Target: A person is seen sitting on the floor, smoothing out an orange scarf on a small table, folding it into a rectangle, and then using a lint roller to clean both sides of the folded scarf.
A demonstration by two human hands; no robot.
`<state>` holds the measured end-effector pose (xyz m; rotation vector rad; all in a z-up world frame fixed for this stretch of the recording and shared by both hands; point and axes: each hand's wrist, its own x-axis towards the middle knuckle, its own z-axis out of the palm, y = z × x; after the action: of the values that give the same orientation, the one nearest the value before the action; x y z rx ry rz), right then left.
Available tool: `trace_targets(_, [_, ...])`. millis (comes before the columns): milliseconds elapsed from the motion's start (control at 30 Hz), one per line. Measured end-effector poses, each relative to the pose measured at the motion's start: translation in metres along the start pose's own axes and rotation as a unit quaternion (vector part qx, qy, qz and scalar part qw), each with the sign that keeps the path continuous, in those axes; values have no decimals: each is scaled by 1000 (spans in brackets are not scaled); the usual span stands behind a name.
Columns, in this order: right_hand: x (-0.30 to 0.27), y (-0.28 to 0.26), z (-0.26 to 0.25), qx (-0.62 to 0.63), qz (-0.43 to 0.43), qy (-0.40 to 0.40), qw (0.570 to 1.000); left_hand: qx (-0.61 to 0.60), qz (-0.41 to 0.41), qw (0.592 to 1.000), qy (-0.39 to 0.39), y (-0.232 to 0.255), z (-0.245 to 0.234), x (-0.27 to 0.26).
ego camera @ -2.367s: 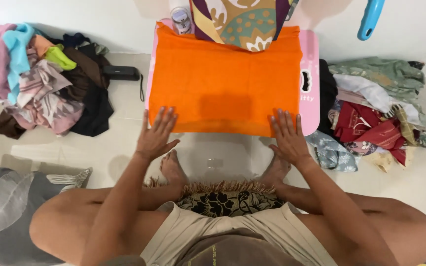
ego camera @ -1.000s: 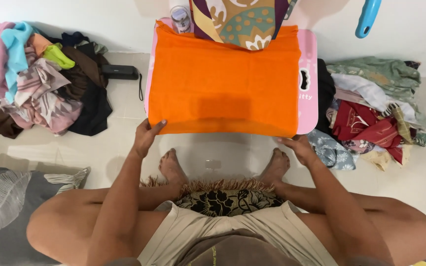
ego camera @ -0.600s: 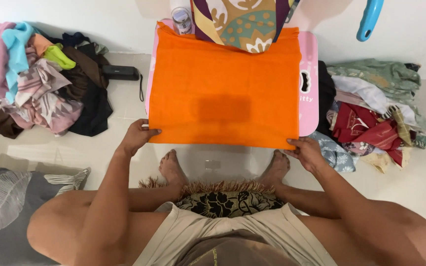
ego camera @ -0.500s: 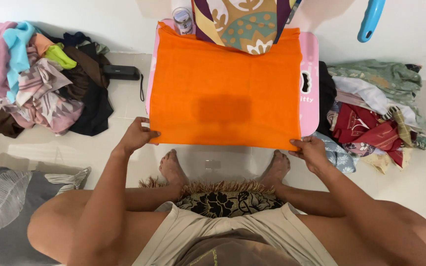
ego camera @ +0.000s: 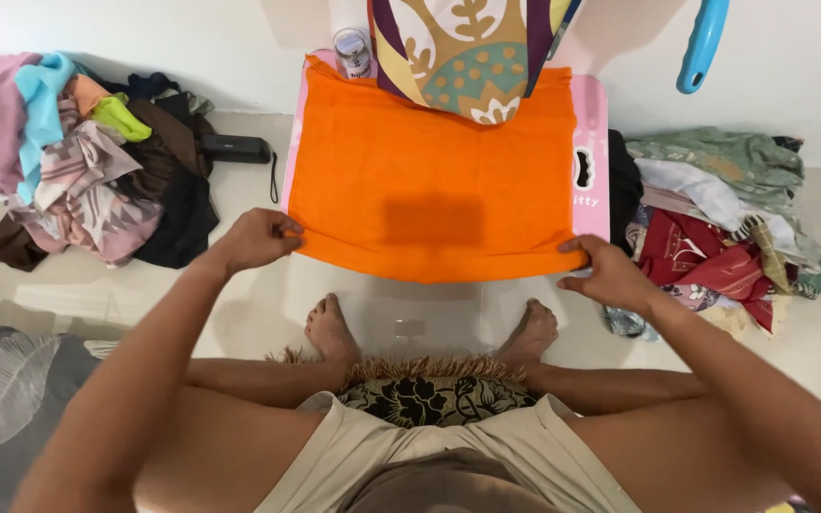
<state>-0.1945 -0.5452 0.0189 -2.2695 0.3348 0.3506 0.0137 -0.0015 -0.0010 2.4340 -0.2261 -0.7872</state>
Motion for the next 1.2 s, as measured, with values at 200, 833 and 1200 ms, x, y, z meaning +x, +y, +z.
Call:
trace_targets(200, [21, -22, -23, -168, -83, 51, 981, 203, 154, 967, 27, 32, -35, -4])
trace_targets(833, [-3, 23, -22, 44, -161, -31, 985, 13, 216, 976, 26, 38, -24, -58])
trace_targets(1200, [145, 51, -20, 324, 40, 186, 927, -314, -12, 933, 173, 2, 1, 103])
